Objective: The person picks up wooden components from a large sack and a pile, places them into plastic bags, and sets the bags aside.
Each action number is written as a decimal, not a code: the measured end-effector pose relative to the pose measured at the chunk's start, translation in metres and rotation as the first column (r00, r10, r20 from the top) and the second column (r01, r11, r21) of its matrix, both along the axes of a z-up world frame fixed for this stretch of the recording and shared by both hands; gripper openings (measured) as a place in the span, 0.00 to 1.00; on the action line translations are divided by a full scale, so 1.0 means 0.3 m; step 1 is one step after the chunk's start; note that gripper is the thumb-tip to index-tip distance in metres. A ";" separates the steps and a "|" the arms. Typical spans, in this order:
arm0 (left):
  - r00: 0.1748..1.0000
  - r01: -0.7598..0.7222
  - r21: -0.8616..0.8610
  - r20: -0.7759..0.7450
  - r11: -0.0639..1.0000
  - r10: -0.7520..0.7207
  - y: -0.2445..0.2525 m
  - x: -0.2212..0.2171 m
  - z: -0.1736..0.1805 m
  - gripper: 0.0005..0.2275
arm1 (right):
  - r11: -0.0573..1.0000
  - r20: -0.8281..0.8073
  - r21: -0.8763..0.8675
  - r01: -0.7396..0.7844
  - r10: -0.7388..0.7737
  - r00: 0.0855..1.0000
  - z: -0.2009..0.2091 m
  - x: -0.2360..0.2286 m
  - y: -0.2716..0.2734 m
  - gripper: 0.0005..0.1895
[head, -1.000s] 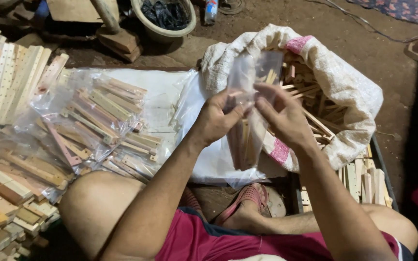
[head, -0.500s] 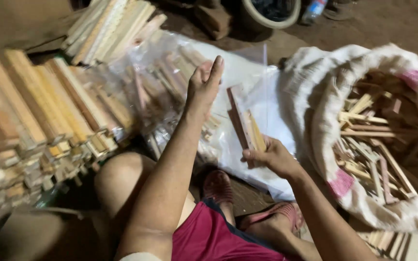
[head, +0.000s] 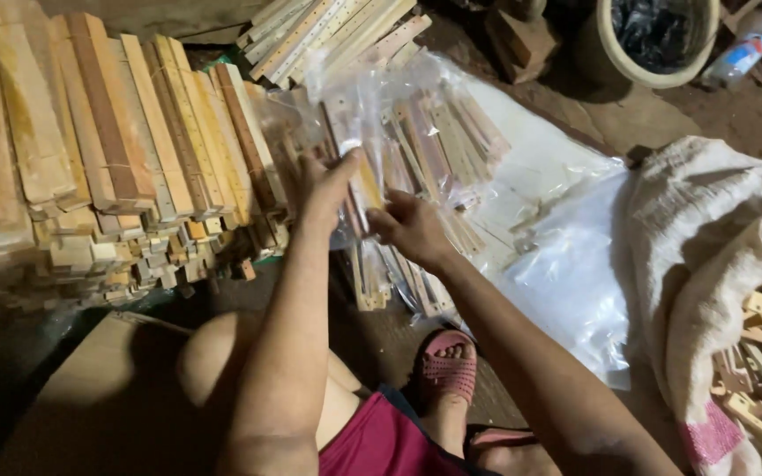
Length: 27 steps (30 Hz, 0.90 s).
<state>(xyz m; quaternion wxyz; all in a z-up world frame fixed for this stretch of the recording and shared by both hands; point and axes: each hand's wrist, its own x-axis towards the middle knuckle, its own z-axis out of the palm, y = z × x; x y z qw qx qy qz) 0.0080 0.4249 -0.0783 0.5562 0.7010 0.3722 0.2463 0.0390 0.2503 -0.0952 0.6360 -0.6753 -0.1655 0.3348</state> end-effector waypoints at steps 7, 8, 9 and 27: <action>0.993 -0.015 -0.058 0.118 0.998 0.022 0.180 0.086 -0.130 0.27 | 0.970 0.453 -0.235 -0.064 0.167 0.876 -0.099 0.025 0.211 0.24; 0.993 0.004 -0.067 0.118 0.998 0.004 0.212 0.086 -0.179 0.27 | 0.969 0.451 -0.243 -0.045 0.154 0.879 -0.090 0.019 0.208 0.24; 0.999 0.032 -0.094 -0.036 0.995 -0.035 0.230 0.096 -0.237 0.30 | 0.970 0.431 -0.243 -0.029 0.135 0.892 -0.085 0.014 0.194 0.27; 0.761 0.637 0.272 -0.077 0.721 -0.644 -0.823 0.196 0.018 0.23 | 0.401 0.629 -0.533 0.745 -0.400 0.666 -0.382 -0.212 -1.069 0.31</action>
